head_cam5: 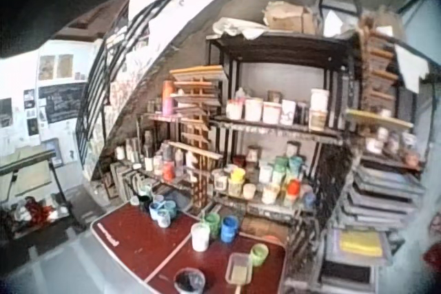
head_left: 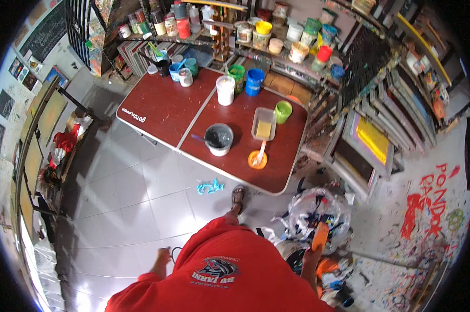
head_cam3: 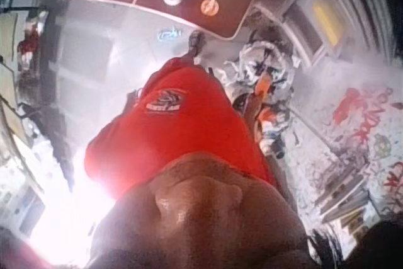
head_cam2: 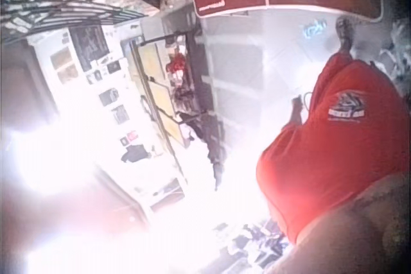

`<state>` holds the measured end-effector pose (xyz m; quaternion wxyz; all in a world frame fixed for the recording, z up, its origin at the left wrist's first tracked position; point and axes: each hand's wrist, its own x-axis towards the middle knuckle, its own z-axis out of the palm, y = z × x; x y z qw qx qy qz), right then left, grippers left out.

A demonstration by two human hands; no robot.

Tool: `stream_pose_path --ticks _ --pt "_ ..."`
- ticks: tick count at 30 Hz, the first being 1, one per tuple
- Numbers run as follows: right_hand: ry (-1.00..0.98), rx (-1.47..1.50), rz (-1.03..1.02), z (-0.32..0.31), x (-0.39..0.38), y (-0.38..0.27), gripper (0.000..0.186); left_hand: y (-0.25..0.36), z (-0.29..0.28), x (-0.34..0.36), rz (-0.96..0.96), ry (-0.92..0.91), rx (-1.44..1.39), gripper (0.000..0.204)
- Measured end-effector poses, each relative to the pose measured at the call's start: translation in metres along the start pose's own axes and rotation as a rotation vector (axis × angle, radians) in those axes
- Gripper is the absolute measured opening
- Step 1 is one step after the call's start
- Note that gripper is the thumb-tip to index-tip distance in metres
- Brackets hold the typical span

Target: The person organizes ink containers on a shelf, mixes ink in various containers on a table using a stick and a scraper, and wipes the scraper with a cloth.

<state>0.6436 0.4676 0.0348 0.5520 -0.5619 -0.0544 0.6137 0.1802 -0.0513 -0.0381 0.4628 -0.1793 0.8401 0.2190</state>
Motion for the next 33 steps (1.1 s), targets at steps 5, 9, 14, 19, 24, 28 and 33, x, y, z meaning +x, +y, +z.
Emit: stream_pose_path --ticks 5,9,14,19,24,28,33 --pt "0.043 -0.001 0.112 -0.030 -0.043 0.025 0.024 0.048 -0.030 -0.094 0.514 -0.121 0.662 0.037" --pt "0.109 -0.032 0.145 -0.061 -0.064 0.066 0.024 0.070 -0.056 -0.014 0.472 -0.011 -0.074 0.030" --pt "0.074 -0.071 0.117 -0.067 -0.074 0.098 0.032 0.134 -0.110 -0.025 0.575 0.010 -0.285 0.027" --pt "0.104 -0.095 -0.001 -0.028 -0.130 0.156 0.031 0.117 -0.164 0.026 0.694 -0.079 -0.164 0.026" --pt "0.020 -0.056 0.040 -0.002 -0.181 0.226 0.025 0.044 -0.237 0.101 0.518 -0.109 -0.171 0.029" --pt "0.052 -0.018 0.131 0.046 -0.242 0.271 0.021 0.001 -0.326 0.142 0.396 0.154 0.078 0.029" --pt "0.008 -0.048 0.126 0.065 -0.262 0.308 0.018 0.045 -0.373 0.167 0.325 0.119 -0.087 0.027"
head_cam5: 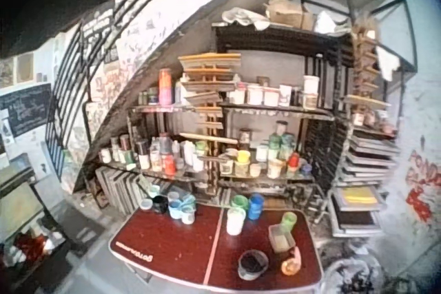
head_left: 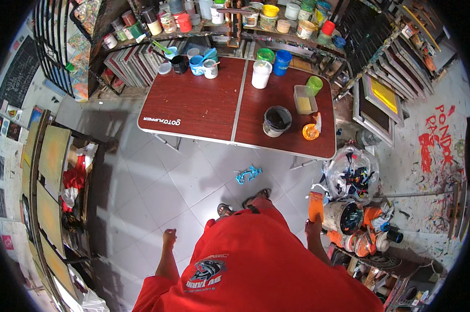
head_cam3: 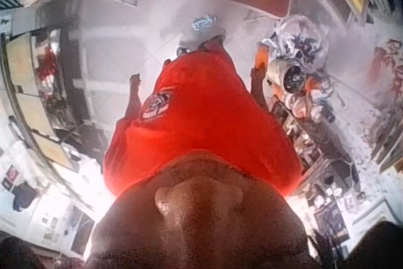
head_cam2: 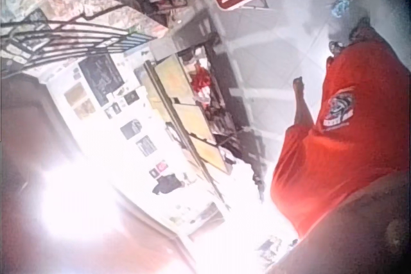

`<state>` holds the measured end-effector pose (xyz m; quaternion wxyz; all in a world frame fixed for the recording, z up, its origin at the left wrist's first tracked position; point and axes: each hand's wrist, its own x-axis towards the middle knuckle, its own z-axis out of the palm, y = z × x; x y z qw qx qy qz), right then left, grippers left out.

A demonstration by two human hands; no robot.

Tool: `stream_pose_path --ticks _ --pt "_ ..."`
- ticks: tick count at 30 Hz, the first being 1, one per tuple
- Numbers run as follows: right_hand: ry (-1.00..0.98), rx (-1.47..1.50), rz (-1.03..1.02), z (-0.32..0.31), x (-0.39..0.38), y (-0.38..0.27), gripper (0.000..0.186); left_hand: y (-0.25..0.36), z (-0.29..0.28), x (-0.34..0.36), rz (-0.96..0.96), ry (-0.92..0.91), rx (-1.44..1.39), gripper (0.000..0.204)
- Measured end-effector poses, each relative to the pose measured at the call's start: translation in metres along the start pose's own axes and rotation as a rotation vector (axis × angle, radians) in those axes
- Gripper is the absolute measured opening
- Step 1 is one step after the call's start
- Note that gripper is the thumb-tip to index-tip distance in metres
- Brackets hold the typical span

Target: The person organizes ink containers on a shelf, mixes ink in various containers on a table using a stick and a scraper, and wipes the scraper with a cloth.

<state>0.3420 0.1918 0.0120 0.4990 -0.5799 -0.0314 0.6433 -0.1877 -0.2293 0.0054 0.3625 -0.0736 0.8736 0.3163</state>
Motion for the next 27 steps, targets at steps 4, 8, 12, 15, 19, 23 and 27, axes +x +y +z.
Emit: stream_pose_path --ticks 4,8,12,15,19,23,27 --pt "0.022 -0.044 -0.046 0.021 -0.017 0.004 0.019 0.079 0.011 0.039 0.155 0.002 -0.061 0.026" --pt "0.069 -0.114 -0.102 0.023 0.008 0.004 0.020 0.182 0.061 0.031 0.330 -0.108 -0.109 0.023" --pt "0.094 -0.048 -0.115 0.067 0.027 -0.002 0.022 0.283 0.113 0.002 0.686 -0.182 -0.039 0.029" --pt "0.014 -0.034 -0.065 0.090 0.040 -0.009 0.025 0.368 0.143 -0.052 0.895 -0.284 -0.022 0.030" --pt "-0.081 -0.102 -0.120 0.120 0.037 -0.017 0.028 0.450 0.183 -0.090 1.087 -0.341 0.000 0.039" --pt "-0.160 -0.400 -0.303 0.102 0.037 -0.014 0.028 0.507 0.224 -0.105 1.363 -0.395 0.056 0.046" --pt "-0.012 -0.543 -0.483 0.054 0.036 -0.003 0.027 0.538 0.248 -0.102 1.477 -0.329 0.235 0.043"
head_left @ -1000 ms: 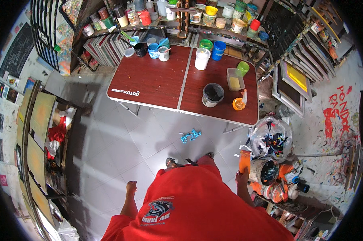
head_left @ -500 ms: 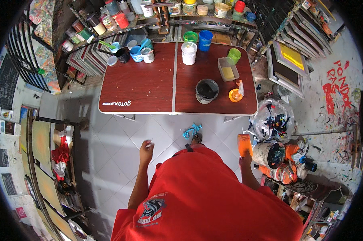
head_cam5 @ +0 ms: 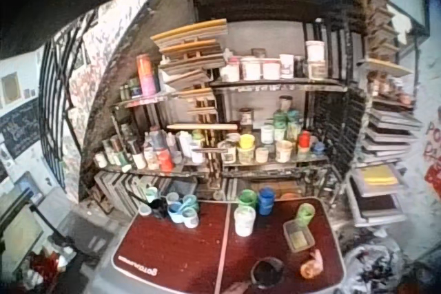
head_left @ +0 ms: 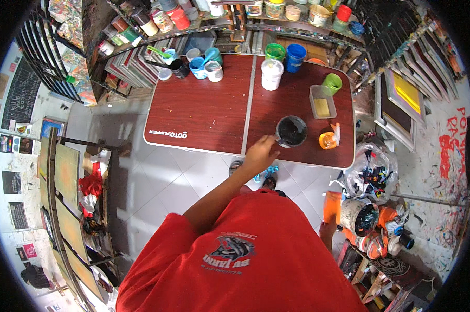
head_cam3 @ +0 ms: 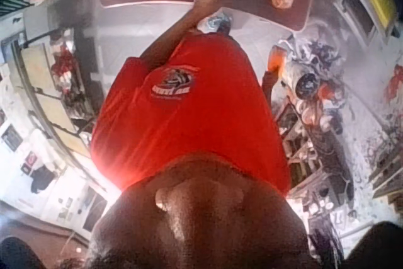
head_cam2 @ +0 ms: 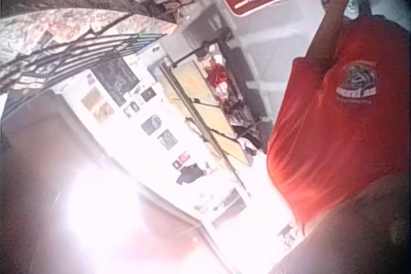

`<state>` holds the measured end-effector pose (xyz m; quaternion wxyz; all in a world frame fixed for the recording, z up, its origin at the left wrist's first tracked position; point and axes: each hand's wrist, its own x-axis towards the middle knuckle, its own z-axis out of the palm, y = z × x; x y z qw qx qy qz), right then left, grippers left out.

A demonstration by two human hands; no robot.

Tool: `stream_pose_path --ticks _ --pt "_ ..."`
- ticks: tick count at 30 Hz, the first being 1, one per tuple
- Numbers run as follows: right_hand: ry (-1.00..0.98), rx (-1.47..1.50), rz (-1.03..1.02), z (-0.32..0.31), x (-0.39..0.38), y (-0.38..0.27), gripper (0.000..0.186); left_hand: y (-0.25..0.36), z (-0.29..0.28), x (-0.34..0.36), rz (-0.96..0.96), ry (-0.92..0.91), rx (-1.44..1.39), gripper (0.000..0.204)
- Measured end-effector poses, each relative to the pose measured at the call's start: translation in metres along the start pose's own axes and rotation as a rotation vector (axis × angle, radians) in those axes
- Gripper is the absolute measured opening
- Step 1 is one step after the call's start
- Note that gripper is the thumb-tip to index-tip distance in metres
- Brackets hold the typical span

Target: The person organizes ink containers on a shelf, mixes ink in various containers on a table using a stick and a scraper, and wipes the scraper with a cloth.

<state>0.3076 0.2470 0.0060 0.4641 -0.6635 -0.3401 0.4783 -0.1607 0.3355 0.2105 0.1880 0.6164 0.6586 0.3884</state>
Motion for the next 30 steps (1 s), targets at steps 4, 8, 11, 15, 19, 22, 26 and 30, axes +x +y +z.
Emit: stream_pose_path --ticks 4,8,11,15,19,22,26,30 --pt "0.271 0.247 0.203 -0.024 -0.034 0.029 0.027 0.000 0.003 0.026 -0.047 -0.179 0.038 0.033" --pt "0.311 0.539 0.461 -0.032 -0.062 0.022 0.030 -0.014 0.007 0.040 0.031 -0.264 0.066 0.023" --pt "0.439 0.502 0.536 -0.022 -0.066 0.029 0.031 -0.026 0.015 0.047 0.110 -0.293 0.111 0.018" --pt "0.369 0.538 0.484 0.001 -0.070 0.016 0.030 -0.020 0.013 0.060 0.131 -0.308 0.097 0.013" --pt "0.130 0.555 0.396 -0.002 -0.061 0.018 0.030 -0.016 0.016 0.076 0.129 -0.306 0.108 0.014" --pt "0.211 0.578 0.380 0.013 -0.056 -0.003 0.030 -0.016 0.019 0.086 0.192 -0.277 0.119 0.015" --pt "0.346 0.549 0.381 0.020 -0.052 -0.020 0.031 -0.005 0.015 0.093 0.199 -0.250 0.153 0.014" --pt "0.260 0.572 0.312 0.011 -0.050 -0.025 0.033 0.008 0.004 0.099 0.193 -0.174 0.109 0.013"
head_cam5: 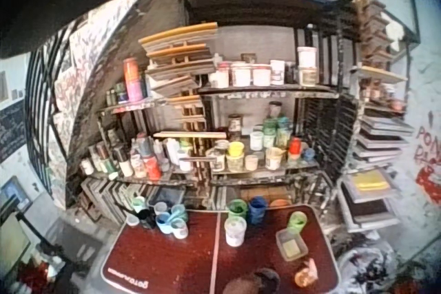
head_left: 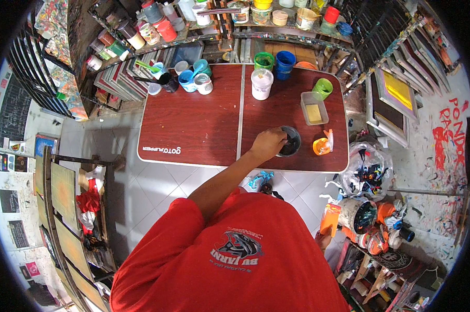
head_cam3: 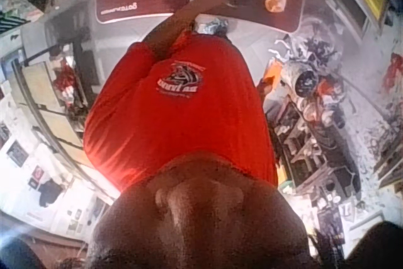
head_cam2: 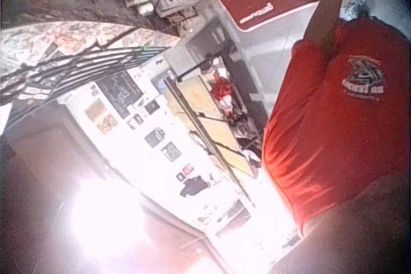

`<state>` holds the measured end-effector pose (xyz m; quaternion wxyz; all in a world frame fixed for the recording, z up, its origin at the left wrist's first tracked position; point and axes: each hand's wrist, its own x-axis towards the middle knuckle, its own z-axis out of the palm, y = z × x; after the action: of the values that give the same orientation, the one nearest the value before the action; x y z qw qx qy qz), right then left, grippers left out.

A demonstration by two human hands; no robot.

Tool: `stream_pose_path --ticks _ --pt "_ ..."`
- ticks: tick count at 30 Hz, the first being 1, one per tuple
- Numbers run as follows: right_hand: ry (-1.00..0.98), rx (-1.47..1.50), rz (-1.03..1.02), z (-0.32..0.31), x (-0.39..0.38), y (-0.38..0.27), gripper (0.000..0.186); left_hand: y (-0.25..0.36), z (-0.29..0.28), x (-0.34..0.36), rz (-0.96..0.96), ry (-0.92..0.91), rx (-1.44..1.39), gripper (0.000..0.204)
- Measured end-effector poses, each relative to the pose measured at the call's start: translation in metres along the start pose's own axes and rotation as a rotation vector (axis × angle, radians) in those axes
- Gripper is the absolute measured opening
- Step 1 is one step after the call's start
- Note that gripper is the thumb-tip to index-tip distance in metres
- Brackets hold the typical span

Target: The person organizes ink containers on a shelf, mixes ink in various containers on a table using a stick and a scraper, and wipes the scraper with a cloth.

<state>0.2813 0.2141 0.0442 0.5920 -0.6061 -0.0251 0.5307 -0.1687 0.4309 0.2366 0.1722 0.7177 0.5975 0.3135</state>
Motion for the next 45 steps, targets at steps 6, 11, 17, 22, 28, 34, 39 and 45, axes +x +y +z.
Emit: stream_pose_path --ticks 6,11,17,22,28,34,39,45 --pt "-0.019 -0.006 0.024 -0.004 0.006 -0.013 0.034 -0.006 0.009 -0.005 -0.084 -0.066 0.100 0.014" --pt "-0.004 -0.064 0.072 -0.008 0.018 -0.014 0.036 -0.010 0.014 -0.033 -0.175 -0.009 0.041 0.034" --pt "-0.045 -0.078 0.065 -0.026 0.022 0.014 0.037 -0.052 -0.017 -0.083 -0.289 0.186 -0.196 0.048" --pt "0.287 -0.163 0.171 -0.004 -0.007 0.020 0.038 -0.179 -0.052 -0.126 -0.843 0.352 -0.531 0.048" --pt "0.347 -0.121 0.131 0.026 -0.062 0.055 0.038 -0.319 -0.108 -0.100 -0.730 0.494 -0.265 0.044" --pt "0.393 -0.006 -0.051 0.054 -0.144 0.068 0.033 -0.440 -0.086 -0.048 -0.627 0.385 -0.473 0.086" --pt "0.155 0.050 -0.227 0.148 -0.237 0.079 0.030 -0.498 -0.054 -0.009 -0.338 0.387 -0.696 0.083" --pt "0.238 -0.133 -0.455 0.249 -0.302 0.068 0.029 -0.459 -0.054 0.017 -0.212 0.562 -0.444 0.077"
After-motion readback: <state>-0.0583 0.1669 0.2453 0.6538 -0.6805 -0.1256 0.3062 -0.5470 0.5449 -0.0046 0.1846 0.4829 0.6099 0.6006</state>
